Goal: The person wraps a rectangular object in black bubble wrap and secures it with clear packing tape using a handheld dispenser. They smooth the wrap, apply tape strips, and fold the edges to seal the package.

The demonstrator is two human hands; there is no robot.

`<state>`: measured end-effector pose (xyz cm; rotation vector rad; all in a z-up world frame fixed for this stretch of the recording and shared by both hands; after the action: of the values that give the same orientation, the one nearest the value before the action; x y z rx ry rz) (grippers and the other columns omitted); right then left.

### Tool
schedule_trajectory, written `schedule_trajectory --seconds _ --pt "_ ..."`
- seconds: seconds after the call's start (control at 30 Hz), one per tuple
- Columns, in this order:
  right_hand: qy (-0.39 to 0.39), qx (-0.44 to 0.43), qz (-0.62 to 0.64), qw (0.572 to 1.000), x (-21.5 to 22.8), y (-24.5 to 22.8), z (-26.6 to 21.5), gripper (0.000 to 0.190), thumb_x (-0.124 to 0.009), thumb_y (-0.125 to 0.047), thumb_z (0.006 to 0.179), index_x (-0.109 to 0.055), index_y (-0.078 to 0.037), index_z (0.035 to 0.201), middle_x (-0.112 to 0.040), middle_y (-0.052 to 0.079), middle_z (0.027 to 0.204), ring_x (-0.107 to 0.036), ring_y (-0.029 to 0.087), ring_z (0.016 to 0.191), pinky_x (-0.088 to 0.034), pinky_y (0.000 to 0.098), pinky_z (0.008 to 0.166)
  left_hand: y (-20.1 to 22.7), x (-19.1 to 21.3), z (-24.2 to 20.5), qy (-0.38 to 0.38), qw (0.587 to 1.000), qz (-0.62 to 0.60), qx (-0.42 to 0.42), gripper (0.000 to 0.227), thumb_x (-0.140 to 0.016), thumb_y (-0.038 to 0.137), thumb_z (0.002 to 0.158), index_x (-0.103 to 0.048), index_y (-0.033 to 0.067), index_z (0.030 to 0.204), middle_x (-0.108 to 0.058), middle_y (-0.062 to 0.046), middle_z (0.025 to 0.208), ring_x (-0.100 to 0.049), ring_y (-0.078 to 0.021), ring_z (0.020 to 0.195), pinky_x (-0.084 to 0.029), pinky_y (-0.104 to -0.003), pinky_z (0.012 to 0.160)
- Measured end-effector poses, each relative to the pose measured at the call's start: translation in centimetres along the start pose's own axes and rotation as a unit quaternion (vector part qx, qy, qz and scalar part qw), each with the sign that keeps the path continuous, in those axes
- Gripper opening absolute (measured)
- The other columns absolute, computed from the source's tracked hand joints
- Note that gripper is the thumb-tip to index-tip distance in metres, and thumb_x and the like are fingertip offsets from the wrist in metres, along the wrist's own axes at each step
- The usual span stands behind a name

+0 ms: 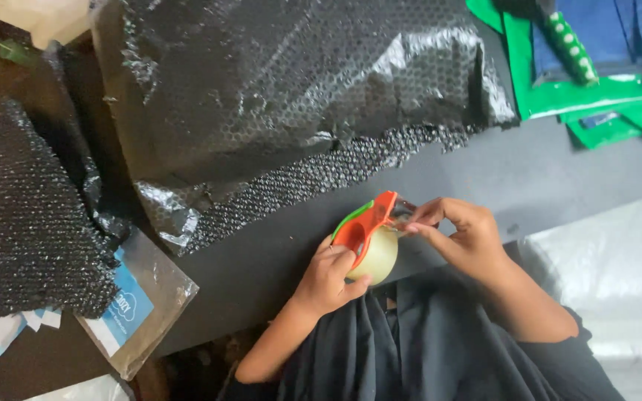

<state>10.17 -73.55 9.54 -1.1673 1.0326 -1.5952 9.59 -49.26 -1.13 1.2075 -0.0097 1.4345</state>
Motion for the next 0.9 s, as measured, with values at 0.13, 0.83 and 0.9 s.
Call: schedule_trajectory --seconds 0.13,0.83,0.9 --pt "-0.007 0.023 -0.002 1.0 1.3 -1.7 -1.8 0.019 -0.081 -0.001 0.082 -0.066 -0.003 0.071 -0.079 0.01 0.078 -0.073 0.023 0.064 -0.057 0.032 0.065 0.9 -0.2 -0.8 0.015 1.0 0.011 -0.004 0.047 -0.067 0.048 0.094 -0.053 0.0077 0.074 -0.056 -0.01 0.065 -0.065 -0.0319 0.066 -0.051 -0.055 0.094" --pt "-0.009 -0.106 0.112 0.988 7.0 4.7 -0.6 0.023 -0.082 -0.004 0.082 -0.06 -0.008 0.077 -0.071 0.011 0.085 -0.068 0.015 0.08 -0.055 0.0258 0.076 4.0 2.4 1.4 -0.007 0.988 -0.149 0.052 0.055 -0.069 0.053 0.089 -0.05 0.0041 0.074 -0.049 -0.005 0.068 -0.057 -0.0244 0.067 -0.054 -0.045 0.091" --pt "0.01 -0.14 0.202 0.969 5.8 7.7 0.0 0.032 -0.084 -0.002 0.078 -0.055 -0.011 0.069 -0.064 0.006 0.075 -0.062 0.01 0.073 -0.052 0.0213 0.072 4.1 2.5 1.5 -0.041 0.982 -0.172 0.065 0.044 -0.073 0.04 0.088 -0.051 0.0035 0.077 -0.049 -0.006 0.072 -0.054 -0.0251 0.069 -0.052 -0.045 0.093"
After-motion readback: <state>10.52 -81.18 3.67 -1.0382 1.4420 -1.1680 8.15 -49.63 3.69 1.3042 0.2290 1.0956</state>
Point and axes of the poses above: each hand's wrist, its own z-axis towards the middle knuckle, its own x-axis out of the back of the hand, y = z × x, the point moved 6 cm from there along z, towards the middle knuckle
